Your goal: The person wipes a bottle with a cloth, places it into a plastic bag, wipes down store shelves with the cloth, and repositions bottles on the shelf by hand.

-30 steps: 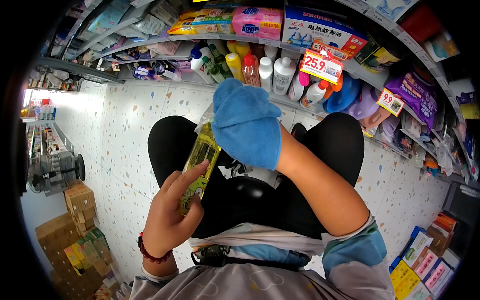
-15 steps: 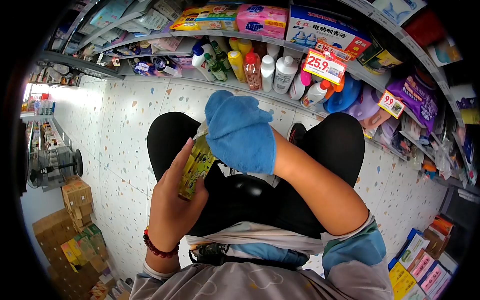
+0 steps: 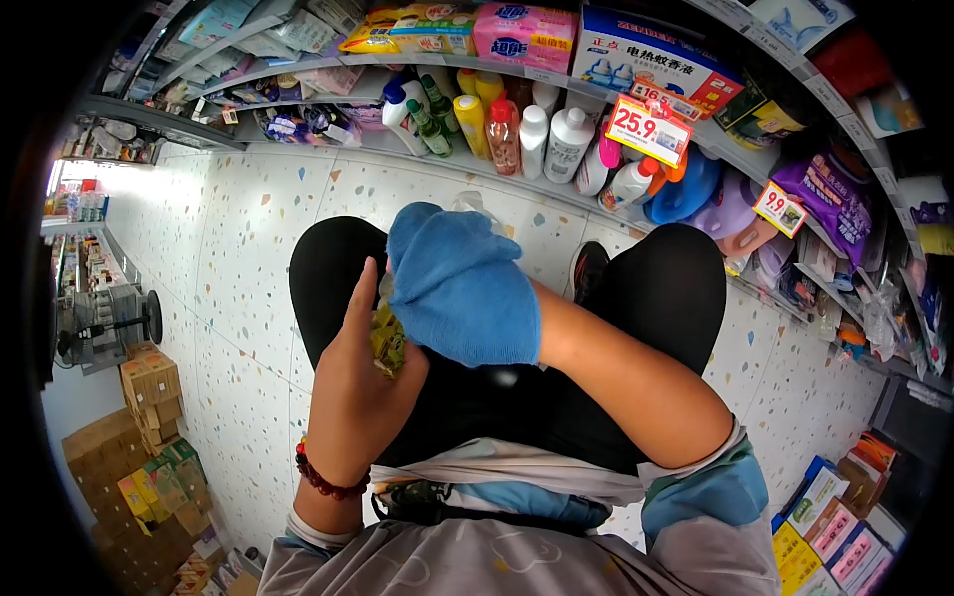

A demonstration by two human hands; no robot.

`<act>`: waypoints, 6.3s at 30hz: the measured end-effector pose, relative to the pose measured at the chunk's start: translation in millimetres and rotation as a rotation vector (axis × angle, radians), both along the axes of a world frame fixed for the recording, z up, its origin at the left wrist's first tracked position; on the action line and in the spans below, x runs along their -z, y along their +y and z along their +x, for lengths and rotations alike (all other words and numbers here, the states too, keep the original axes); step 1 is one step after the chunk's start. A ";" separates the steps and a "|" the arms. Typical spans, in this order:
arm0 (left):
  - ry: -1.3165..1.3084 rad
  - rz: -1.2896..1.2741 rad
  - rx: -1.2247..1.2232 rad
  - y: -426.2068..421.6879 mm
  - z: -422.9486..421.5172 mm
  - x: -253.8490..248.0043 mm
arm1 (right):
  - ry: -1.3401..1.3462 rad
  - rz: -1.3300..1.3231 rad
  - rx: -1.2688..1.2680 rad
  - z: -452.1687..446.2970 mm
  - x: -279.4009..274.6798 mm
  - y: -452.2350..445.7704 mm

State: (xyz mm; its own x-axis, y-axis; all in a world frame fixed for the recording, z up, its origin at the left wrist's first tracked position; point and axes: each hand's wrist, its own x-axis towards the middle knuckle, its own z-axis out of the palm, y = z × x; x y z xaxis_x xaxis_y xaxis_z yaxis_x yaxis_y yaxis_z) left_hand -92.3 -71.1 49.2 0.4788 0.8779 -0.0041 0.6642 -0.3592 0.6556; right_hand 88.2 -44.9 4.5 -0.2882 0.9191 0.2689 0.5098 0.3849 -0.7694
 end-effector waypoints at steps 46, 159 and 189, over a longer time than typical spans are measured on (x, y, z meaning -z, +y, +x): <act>-0.872 -0.733 -0.497 13.8 12.6 38.9 | 0.139 -0.128 0.019 -1.4 16.1 -16.6; -0.403 0.030 -0.135 19.3 -1.4 2.9 | -0.179 0.291 0.121 34.7 -2.7 -1.8; -1.289 -0.670 -0.480 15.3 -159.3 10.2 | 0.699 -0.416 0.037 48.2 -6.4 -14.2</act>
